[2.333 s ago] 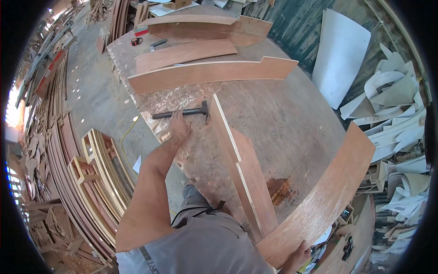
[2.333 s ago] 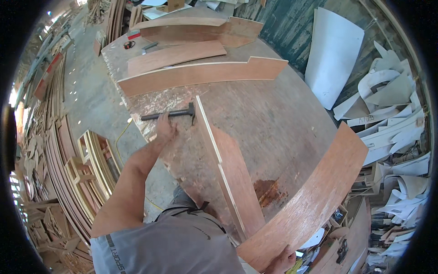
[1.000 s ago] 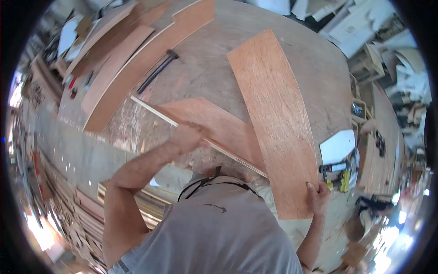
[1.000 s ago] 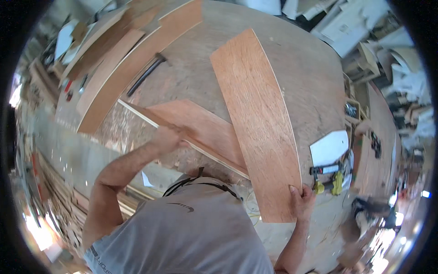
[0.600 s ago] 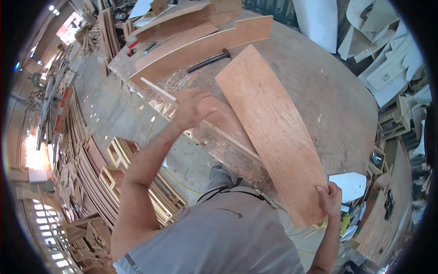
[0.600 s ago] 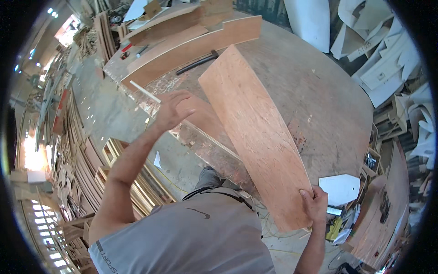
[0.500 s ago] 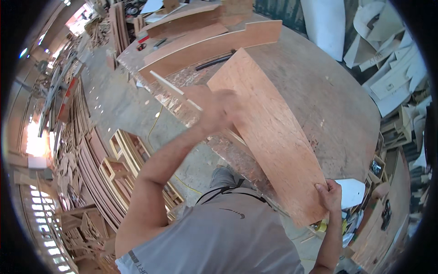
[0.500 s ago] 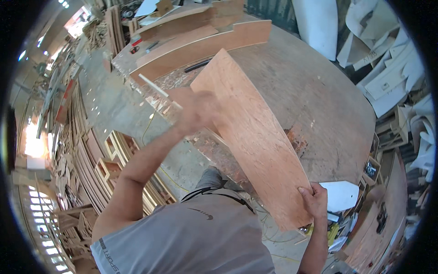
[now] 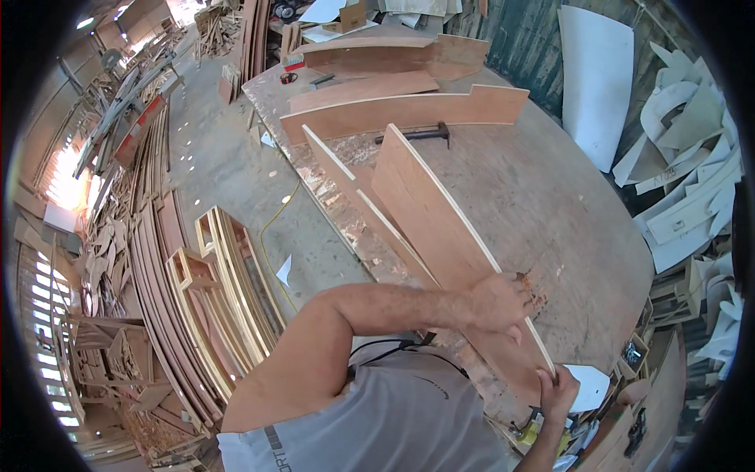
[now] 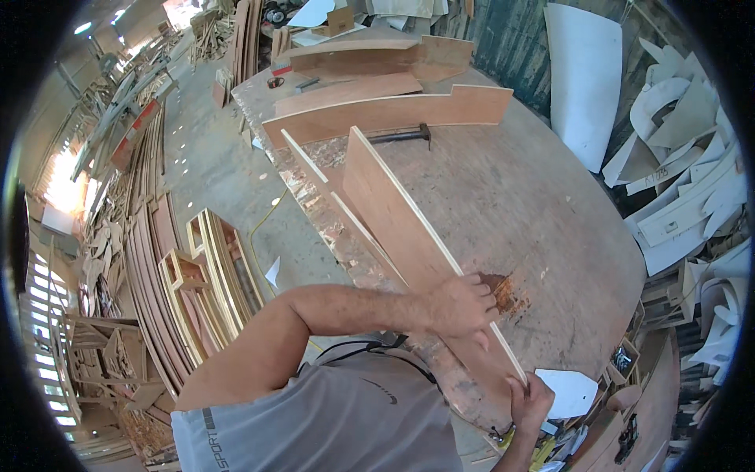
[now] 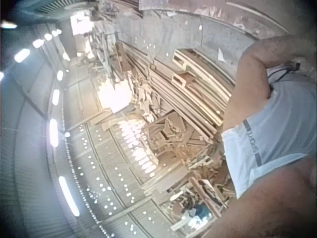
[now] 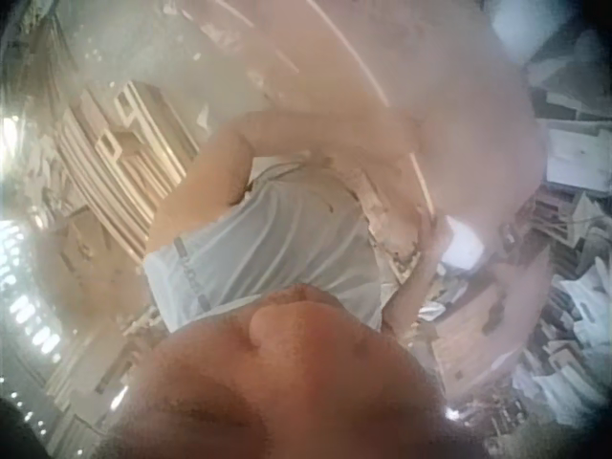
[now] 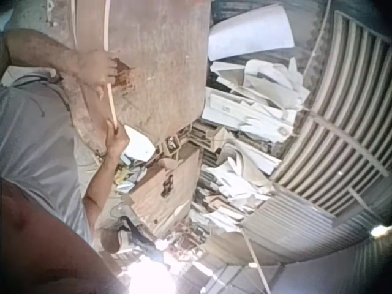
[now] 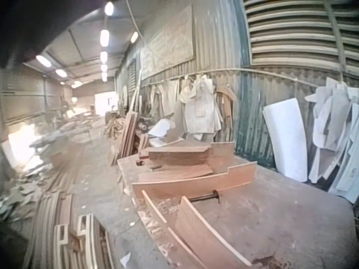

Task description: The person uses a table saw to cut a rectangular piece of plywood into two smaller pieces. After cutting, the person moves the pieces to a workbench, arranges them, and uses a metal ruler and a pen to mark lines on the wood surfaces.

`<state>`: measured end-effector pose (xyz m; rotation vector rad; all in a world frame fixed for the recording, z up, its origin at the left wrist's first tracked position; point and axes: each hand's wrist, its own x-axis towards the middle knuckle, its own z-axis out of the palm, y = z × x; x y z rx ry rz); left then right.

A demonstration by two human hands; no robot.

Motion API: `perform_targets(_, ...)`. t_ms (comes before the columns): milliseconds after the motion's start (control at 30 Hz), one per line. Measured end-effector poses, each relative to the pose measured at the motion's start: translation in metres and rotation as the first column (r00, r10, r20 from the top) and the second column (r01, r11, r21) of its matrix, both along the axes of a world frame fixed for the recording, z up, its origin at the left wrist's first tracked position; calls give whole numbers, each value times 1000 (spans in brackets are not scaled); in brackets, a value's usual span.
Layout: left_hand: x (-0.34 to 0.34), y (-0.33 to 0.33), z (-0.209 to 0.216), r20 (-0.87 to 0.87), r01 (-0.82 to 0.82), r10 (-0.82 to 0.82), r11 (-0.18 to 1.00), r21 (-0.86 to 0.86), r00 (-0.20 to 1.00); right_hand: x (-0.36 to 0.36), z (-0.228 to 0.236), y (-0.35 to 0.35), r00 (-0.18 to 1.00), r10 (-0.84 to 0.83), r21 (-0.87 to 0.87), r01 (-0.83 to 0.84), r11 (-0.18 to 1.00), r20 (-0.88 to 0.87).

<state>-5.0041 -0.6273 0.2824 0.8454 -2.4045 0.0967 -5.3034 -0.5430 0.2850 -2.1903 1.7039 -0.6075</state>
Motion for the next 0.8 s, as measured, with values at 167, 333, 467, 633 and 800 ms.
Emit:
perform_targets(167, -11, -5, 4, -28, 26, -29, 995, -92, 999, -4, 6, 10, 999, -40, -130, 41, 991, 8)
perform_targets(333, -19, -17, 10, 54, 82, -90, 986, 146, 994, -18, 7, 6, 999, -50, -170, 46, 984, -18)
perform_targets(467, -19, -41, 15, 96, 67, -91, 971, 229, 991, -36, -2, 7, 975, -178, -444, 104, 890, -129)
perform_targets(633, -8, -74, 42, 147, 11, -71, 927, 376, 987, -73, -60, 38, 755, -628, -628, 584, 515, 187)
perform_targets(800, -28, -129, -11, 165, -178, 103, 821, 543, 981, -50, -100, 57, 560, -612, 218, 613, 760, 559)
